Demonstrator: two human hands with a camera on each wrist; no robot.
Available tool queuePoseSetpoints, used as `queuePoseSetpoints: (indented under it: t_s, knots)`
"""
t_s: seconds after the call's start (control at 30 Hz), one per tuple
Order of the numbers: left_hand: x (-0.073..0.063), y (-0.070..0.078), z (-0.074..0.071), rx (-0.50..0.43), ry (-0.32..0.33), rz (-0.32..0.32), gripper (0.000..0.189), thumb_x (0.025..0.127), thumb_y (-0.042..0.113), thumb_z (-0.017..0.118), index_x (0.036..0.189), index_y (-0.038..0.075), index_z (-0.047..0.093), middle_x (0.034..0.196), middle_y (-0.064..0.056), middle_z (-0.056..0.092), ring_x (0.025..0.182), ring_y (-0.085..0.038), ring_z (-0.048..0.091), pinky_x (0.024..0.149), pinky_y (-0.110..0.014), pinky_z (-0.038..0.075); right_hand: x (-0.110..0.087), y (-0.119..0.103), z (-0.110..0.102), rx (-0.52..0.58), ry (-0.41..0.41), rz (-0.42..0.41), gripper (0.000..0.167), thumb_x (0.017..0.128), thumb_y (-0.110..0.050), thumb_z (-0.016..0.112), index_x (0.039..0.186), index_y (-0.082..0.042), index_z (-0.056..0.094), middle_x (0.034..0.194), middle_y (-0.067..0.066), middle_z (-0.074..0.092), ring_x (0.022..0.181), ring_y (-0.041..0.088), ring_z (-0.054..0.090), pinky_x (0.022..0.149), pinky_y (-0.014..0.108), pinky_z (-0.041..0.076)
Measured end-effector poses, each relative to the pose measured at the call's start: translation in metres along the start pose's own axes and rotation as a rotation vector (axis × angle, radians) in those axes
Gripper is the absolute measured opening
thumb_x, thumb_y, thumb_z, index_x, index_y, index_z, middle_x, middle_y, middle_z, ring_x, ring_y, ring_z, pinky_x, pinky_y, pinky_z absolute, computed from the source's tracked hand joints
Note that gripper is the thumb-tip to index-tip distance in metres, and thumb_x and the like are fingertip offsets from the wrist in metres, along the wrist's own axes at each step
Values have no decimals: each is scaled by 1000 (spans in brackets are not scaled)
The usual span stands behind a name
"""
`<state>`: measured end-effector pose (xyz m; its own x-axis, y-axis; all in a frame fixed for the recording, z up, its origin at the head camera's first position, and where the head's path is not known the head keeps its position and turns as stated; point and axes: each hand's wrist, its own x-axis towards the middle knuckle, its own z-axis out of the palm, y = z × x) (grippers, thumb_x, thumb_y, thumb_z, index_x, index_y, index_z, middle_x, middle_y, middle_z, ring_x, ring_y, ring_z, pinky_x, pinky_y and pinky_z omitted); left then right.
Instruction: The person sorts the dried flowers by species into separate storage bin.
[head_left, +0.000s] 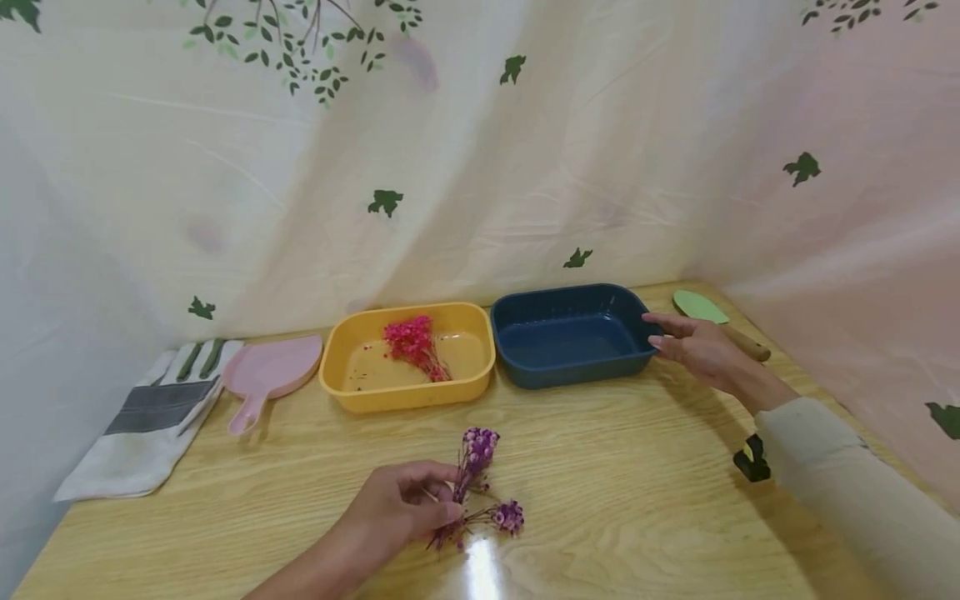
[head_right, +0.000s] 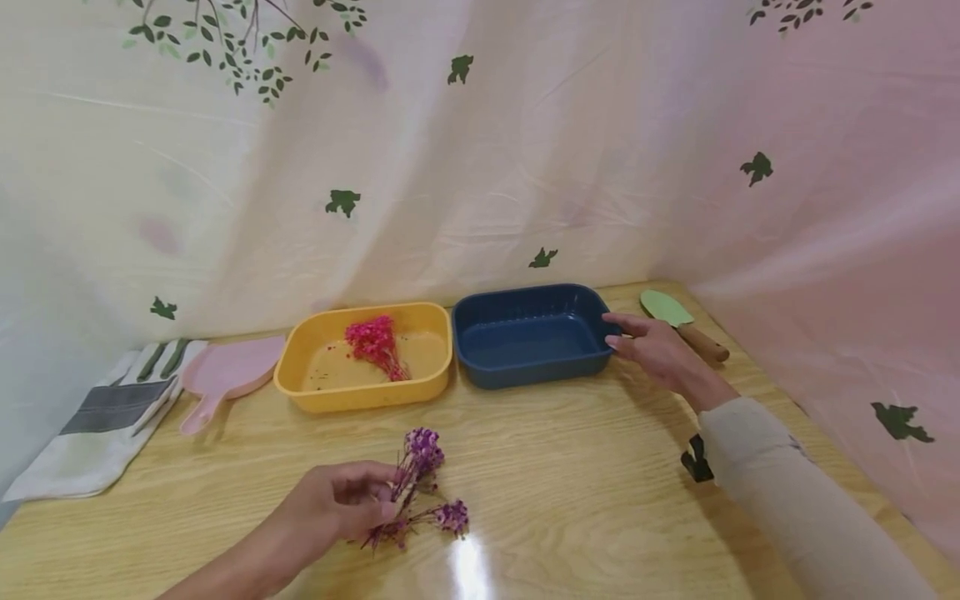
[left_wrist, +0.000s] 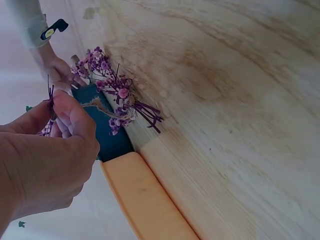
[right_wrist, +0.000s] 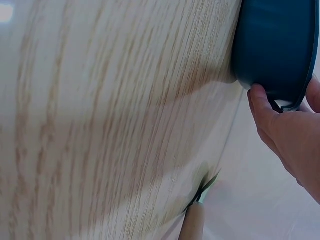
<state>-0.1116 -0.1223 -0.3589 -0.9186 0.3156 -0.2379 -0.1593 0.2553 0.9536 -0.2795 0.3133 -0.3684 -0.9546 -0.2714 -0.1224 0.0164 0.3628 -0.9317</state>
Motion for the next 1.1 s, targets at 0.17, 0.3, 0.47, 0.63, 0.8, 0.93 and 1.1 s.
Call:
queuePoseSetpoints:
  t_s: [0.17, 0.3, 0.47, 0.63, 0.8, 0.93, 1.1]
  knots:
    - [7, 6, 3, -54, 13, -20, 39, 83, 7, 74, 120, -1, 64, 89, -6, 62, 74, -14, 58, 62, -25, 55, 1, 0, 2, 8, 3, 5, 61, 100, -11, 52, 152, -2, 21, 158, 23, 9, 140, 42, 21, 110, 52, 29]
    - [13, 19, 4, -90, 16, -23, 41, 84, 9, 73, 123, 1, 63, 93, -7, 62, 79, -15, 61, 71, -32, 58, 2, 0, 3, 11, 3, 3, 61, 100, -11, 52, 152, -1, 21, 158, 22, 10, 141, 41, 20, 110, 51, 29]
    - [21, 37, 7, -119, 20, 8, 40, 86, 9, 72, 124, 2, 62, 98, -9, 62, 83, -16, 62, 75, -34, 58, 4, 0, 4, 24, -3, 2, 61, 100, -9, 50, 152, -2, 19, 158, 22, 7, 142, 41, 17, 111, 51, 29]
    - [38, 50, 10, -127, 19, 7, 37, 88, 7, 69, 124, 2, 62, 97, -8, 60, 84, -15, 62, 79, -35, 58, 3, 0, 3, 30, -7, -3, 60, 101, -8, 50, 152, -2, 19, 158, 22, 7, 141, 41, 18, 110, 51, 29]
    - [69, 59, 13, -149, 44, -20, 33, 89, 3, 66, 122, 3, 64, 96, -8, 60, 84, -15, 63, 79, -36, 58, 2, -1, 2, 28, 3, 0, 60, 100, -9, 51, 152, -1, 21, 157, 23, 10, 140, 41, 22, 111, 51, 29]
    - [99, 69, 14, -158, 63, -45, 33, 90, 4, 67, 123, 5, 64, 103, -10, 64, 89, -18, 64, 80, -33, 58, 2, -2, 1, 21, 2, 10, 60, 100, -10, 51, 152, -2, 22, 158, 22, 11, 139, 40, 24, 110, 51, 29]
    - [135, 88, 18, -110, 74, -89, 34, 91, 11, 67, 124, 8, 63, 110, -13, 67, 80, -17, 62, 77, -27, 58, 3, -1, 0, 37, 0, 7, 60, 100, -9, 51, 152, -1, 21, 158, 22, 10, 140, 40, 22, 110, 50, 30]
